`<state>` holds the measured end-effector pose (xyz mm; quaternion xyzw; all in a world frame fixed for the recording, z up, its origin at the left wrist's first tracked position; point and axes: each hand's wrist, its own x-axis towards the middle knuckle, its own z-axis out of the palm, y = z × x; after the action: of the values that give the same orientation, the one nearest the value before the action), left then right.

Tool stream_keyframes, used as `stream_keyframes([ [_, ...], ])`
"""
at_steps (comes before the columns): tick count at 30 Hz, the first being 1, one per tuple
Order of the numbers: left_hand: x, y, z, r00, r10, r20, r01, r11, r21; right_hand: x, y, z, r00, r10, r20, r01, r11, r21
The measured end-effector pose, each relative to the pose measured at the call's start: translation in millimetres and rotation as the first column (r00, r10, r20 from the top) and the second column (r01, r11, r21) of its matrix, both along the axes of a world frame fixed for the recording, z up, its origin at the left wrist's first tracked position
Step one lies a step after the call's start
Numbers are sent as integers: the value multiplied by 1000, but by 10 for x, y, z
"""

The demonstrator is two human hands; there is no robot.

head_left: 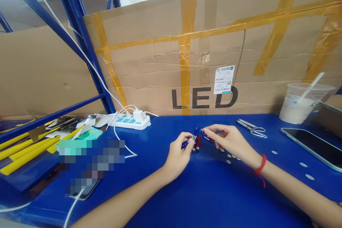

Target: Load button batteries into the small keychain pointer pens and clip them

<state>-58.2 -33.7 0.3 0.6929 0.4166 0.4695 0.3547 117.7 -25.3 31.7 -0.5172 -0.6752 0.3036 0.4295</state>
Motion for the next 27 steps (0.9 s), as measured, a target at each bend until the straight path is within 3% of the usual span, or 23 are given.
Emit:
stream_keyframes([
  [5, -14, 18, 13, 995, -5, 95, 10, 999, -50, 146, 96, 20, 954, -198, 227, 144, 962, 232],
  [8, -5, 29, 6, 989, -4, 149, 18, 995, -96, 237, 143, -14, 827, -276, 490, 119, 938, 326],
  [11, -4, 51, 0, 984, 23, 179, -2, 993, -117, 313, 167, -39, 729, -248, 638, 96, 960, 263],
  [15, -17, 76, 6, 983, 68, 168, -46, 991, -128, 430, 182, -12, 702, -204, 682, 113, 978, 176],
  [17, -14, 77, 12, 980, 78, 184, -52, 988, -144, 502, 189, 12, 706, -157, 691, 107, 988, 115],
  [21, 17, 61, 10, 970, 73, 231, -36, 986, -161, 621, 219, 8, 738, 49, 673, -20, 999, -51],
  [27, 43, 57, -27, 965, 78, 249, -29, 980, -195, 602, 276, -93, 761, 85, 643, -42, 996, -82],
])
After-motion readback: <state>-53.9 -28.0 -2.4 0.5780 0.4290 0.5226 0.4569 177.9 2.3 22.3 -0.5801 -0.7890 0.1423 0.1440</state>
